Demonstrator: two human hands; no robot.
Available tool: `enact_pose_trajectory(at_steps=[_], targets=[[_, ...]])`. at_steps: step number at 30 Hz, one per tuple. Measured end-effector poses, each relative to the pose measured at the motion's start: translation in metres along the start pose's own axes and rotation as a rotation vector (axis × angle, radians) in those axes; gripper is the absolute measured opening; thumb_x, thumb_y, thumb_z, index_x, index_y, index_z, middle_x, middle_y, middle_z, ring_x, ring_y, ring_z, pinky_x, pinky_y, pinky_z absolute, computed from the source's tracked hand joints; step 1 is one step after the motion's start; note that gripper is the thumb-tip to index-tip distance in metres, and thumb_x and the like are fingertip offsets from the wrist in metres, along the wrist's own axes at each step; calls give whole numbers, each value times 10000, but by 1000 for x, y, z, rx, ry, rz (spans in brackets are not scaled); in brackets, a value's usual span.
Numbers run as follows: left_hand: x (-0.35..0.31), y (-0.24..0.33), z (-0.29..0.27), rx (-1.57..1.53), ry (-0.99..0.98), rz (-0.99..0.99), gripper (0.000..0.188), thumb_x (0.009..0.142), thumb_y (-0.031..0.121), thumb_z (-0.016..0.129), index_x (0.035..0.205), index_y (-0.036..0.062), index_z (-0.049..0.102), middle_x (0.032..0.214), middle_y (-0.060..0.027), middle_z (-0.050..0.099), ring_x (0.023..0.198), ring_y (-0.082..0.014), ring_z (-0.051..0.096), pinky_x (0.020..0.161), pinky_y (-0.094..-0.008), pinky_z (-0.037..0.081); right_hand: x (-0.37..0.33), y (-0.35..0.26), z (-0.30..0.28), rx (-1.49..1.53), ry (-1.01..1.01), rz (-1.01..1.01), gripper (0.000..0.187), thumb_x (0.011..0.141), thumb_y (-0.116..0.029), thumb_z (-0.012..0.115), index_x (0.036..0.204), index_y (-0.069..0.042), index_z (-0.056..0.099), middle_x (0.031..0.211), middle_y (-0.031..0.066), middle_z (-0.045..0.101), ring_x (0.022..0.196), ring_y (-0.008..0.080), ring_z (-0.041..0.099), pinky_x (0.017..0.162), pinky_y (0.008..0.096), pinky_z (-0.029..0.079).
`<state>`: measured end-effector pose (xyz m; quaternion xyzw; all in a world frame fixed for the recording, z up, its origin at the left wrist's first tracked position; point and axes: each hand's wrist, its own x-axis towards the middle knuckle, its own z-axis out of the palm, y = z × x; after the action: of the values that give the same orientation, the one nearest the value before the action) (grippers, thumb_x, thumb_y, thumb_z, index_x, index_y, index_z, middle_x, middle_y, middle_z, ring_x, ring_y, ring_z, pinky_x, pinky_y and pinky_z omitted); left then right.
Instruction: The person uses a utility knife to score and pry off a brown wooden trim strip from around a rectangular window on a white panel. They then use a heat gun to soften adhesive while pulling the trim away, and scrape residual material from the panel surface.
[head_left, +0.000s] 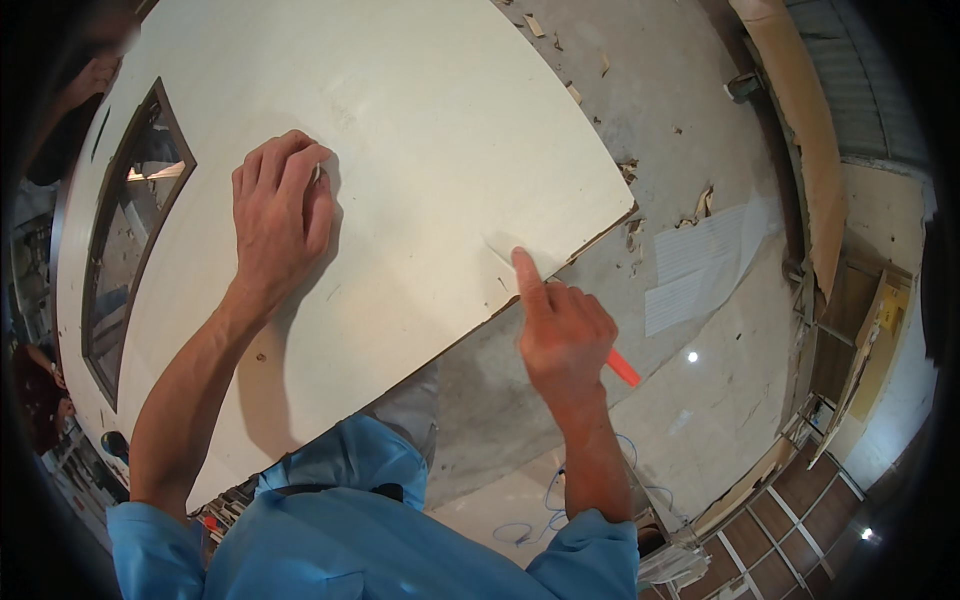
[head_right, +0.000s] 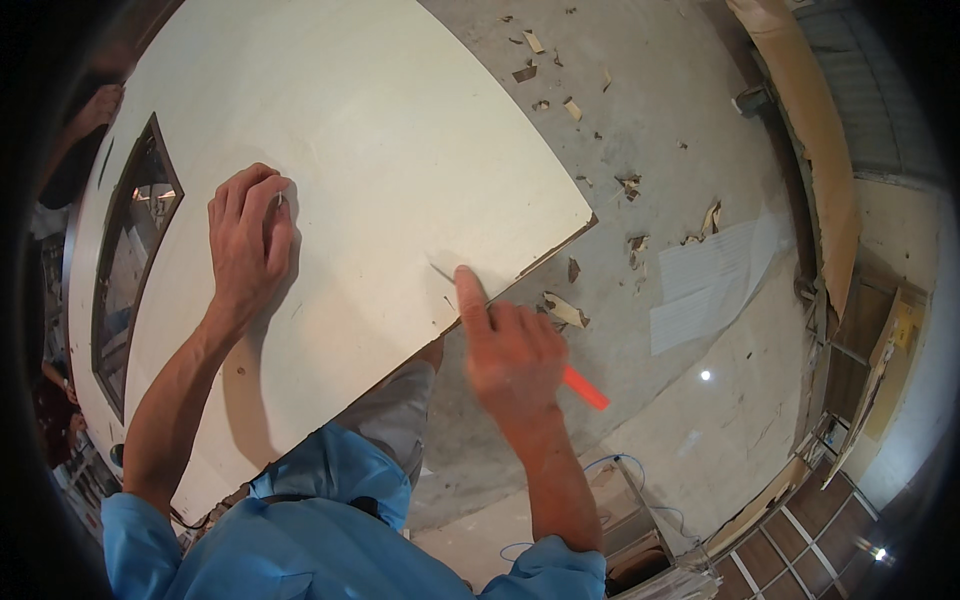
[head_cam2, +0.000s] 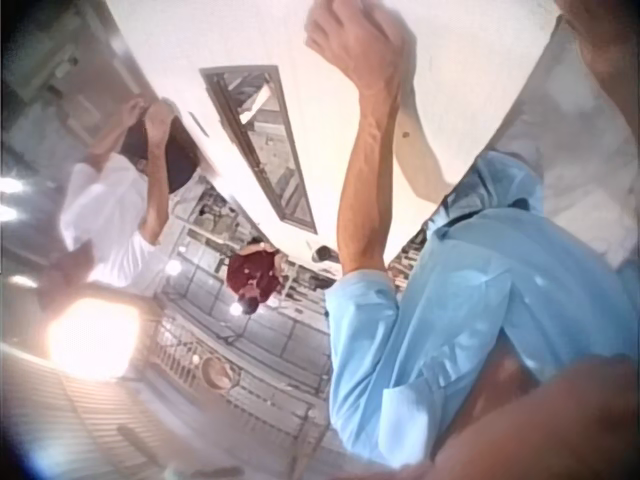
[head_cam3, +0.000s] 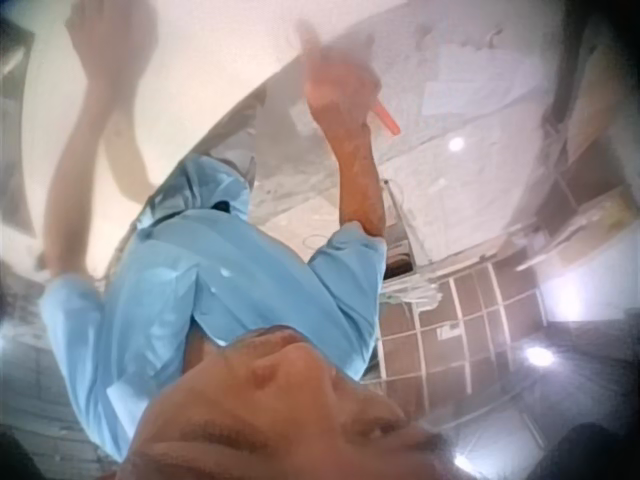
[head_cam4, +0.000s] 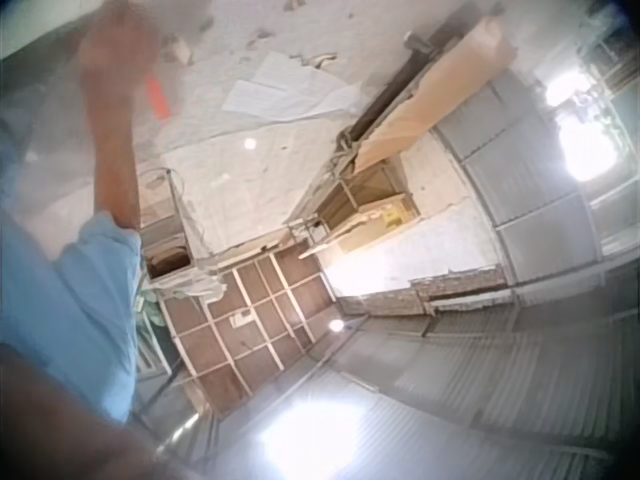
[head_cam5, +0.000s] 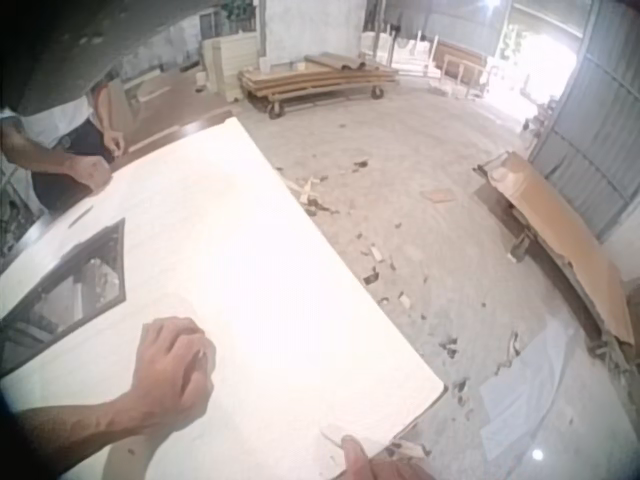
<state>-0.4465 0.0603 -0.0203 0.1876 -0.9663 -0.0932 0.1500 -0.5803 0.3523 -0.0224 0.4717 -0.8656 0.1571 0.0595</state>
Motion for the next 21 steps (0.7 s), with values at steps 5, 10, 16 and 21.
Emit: enact_pose_trajectory(at_steps=[5,10,16,21], targets=[[0,0,2,-6,43,21,302,875,27,633,1177,42,636,1228,-122,627,1175,-324,564,1019,-459,410,33,74,4,-120,65,29,589,794,17,625,1349,-159,708,616,-3,473,520,197,497,489,354,403],[-1,-1,3,3,50,30,299,876,24,633,1175,41,635,1227,-125,626,1178,-322,564,1018,-461,412,38,91,10,-136,128,72,556,808,31,625,1324,-153,724,628,26,501,516,224,489,486,375,383],[0,1,1,8,9,-5,303,894,10,628,1195,33,630,1261,-147,619,1208,-327,561,1053,-467,411,12,22,1,-43,26,26,548,823,49,642,1337,-126,719,605,32,442,501,212,442,485,363,357],[1,0,0,-2,14,10,300,894,16,634,1194,32,631,1255,-150,622,1203,-333,563,1052,-466,411,15,20,-2,-28,-1,-18,622,803,31,641,1404,-126,674,625,6,453,510,180,457,494,337,392]])
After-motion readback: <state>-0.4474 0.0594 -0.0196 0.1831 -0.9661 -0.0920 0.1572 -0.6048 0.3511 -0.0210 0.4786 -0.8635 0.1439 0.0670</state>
